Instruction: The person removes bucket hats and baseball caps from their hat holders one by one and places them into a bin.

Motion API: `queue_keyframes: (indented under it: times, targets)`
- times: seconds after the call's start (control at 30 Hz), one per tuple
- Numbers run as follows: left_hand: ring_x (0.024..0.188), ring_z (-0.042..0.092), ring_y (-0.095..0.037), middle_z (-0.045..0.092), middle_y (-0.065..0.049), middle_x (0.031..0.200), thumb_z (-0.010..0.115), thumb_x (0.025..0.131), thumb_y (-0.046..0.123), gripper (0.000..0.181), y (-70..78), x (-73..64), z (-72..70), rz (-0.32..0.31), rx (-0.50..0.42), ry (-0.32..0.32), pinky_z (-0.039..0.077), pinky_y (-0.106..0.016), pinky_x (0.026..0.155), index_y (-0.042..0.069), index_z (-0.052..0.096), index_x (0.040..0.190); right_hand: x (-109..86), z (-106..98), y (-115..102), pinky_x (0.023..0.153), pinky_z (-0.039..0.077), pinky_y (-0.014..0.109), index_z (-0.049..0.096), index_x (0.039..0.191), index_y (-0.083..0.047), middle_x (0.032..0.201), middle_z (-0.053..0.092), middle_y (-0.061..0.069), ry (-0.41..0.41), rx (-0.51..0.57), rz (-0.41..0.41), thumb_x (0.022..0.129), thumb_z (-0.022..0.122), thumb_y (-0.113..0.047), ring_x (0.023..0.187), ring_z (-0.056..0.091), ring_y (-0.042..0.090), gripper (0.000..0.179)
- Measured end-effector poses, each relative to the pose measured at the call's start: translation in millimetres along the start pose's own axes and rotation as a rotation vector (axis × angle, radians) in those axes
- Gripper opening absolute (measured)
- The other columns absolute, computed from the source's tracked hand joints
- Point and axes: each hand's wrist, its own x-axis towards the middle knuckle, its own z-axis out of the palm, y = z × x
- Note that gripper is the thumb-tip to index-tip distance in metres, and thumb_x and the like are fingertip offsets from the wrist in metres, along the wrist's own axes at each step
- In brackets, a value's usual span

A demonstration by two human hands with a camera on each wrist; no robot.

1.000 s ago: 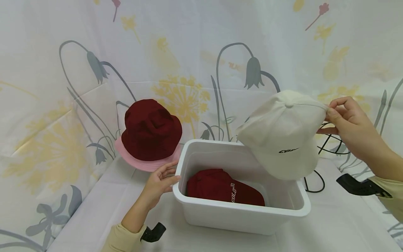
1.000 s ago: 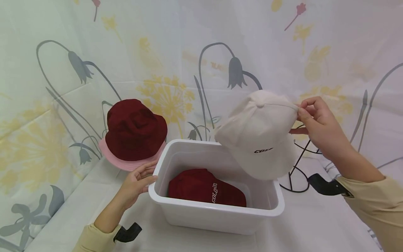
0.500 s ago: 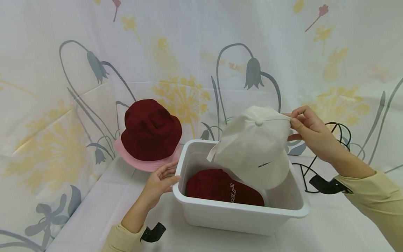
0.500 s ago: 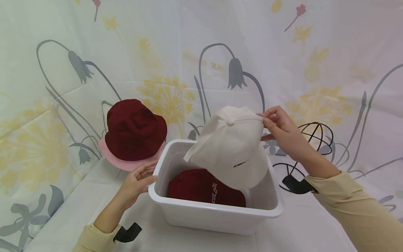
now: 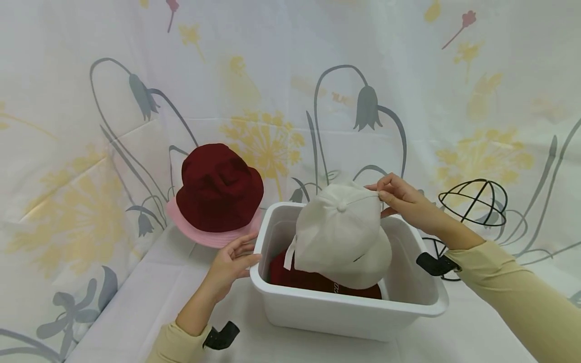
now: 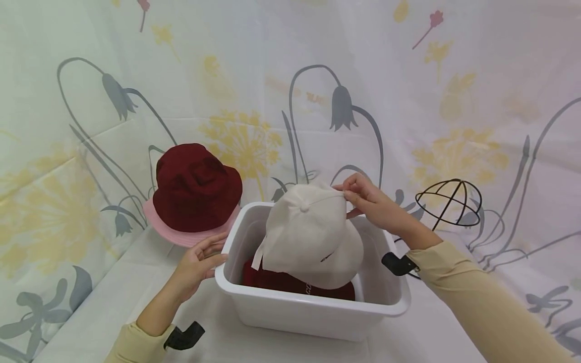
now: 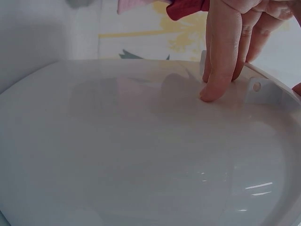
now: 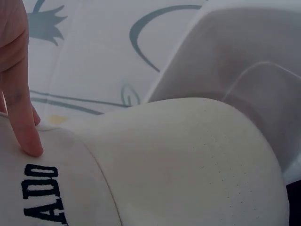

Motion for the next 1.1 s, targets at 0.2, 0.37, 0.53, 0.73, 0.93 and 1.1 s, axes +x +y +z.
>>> queue_keyframes:
  times: [0.2,0.37,0.53,0.73,0.93,1.1]
  targets:
    - [0.098,0.059,-0.02,0.057,-0.017,0.116,0.064,0.084,0.002,0.056,-0.9,0.8,-0.9,0.001,0.008,0.002,0.053,-0.039,0.074,0.001,0.044,0.136,12.5,9.7,12.0,0.074,0.053,0.039,0.041,0.105,-0.006,0.131,0.046,0.021,-0.11,-0.028,0.123,0.1,0.043,-0.017,0.116,0.049,0.008,0.012]
    - [0.098,0.059,-0.019,0.057,-0.018,0.116,0.064,0.084,0.003,0.056,-1.0,2.1,-1.4,0.002,0.011,-0.001,0.053,-0.038,0.074,0.001,0.044,0.136,23.8,20.2,23.4,0.074,0.053,0.04,0.042,0.104,-0.006,0.134,0.044,0.023,-0.205,-0.007,0.174,0.1,0.044,-0.018,0.117,0.048,0.028,0.013]
    - [0.098,0.059,-0.02,0.056,-0.018,0.117,0.064,0.084,0.003,0.056,-0.3,2.8,-1.4,0.003,0.016,-0.005,0.053,-0.038,0.073,0.001,0.043,0.136,34.8,30.5,33.6,0.072,0.053,0.042,0.041,0.105,-0.005,0.132,0.045,0.023,-0.28,0.04,0.178,0.1,0.043,-0.017,0.11,0.052,0.03,0.013]
    - [0.1,0.058,-0.021,0.056,-0.019,0.118,0.064,0.084,0.003,0.056,0.4,3.2,-1.1,0.006,0.022,-0.006,0.053,-0.037,0.073,0.001,0.044,0.136,45.2,40.9,39.6,0.071,0.053,0.044,0.04,0.103,-0.005,0.134,0.047,0.018,-0.348,0.068,0.21,0.1,0.043,-0.017,0.114,0.051,0.029,0.013]
    - [0.1,0.059,-0.022,0.056,-0.02,0.119,0.064,0.084,0.003,0.057,-0.5,2.7,-1.6,0.006,0.021,-0.012,0.053,-0.036,0.074,0.001,0.043,0.136,49.9,58.8,48.7,0.069,0.053,0.047,0.042,0.104,-0.006,0.122,0.051,0.015,-0.407,0.042,0.247,0.1,0.043,-0.019,0.102,0.053,0.026,0.014]
    - [0.1,0.059,-0.023,0.054,-0.022,0.12,0.064,0.084,0.003,0.057,-1.4,1.6,-1.9,0.001,0.016,-0.012,0.053,-0.035,0.074,0.001,0.043,0.136,50.3,71.5,55.7,0.065,0.054,0.047,0.045,0.102,-0.006,0.111,0.054,0.013,-0.409,-0.01,0.27,0.1,0.042,-0.013,0.096,0.051,0.025,0.008]
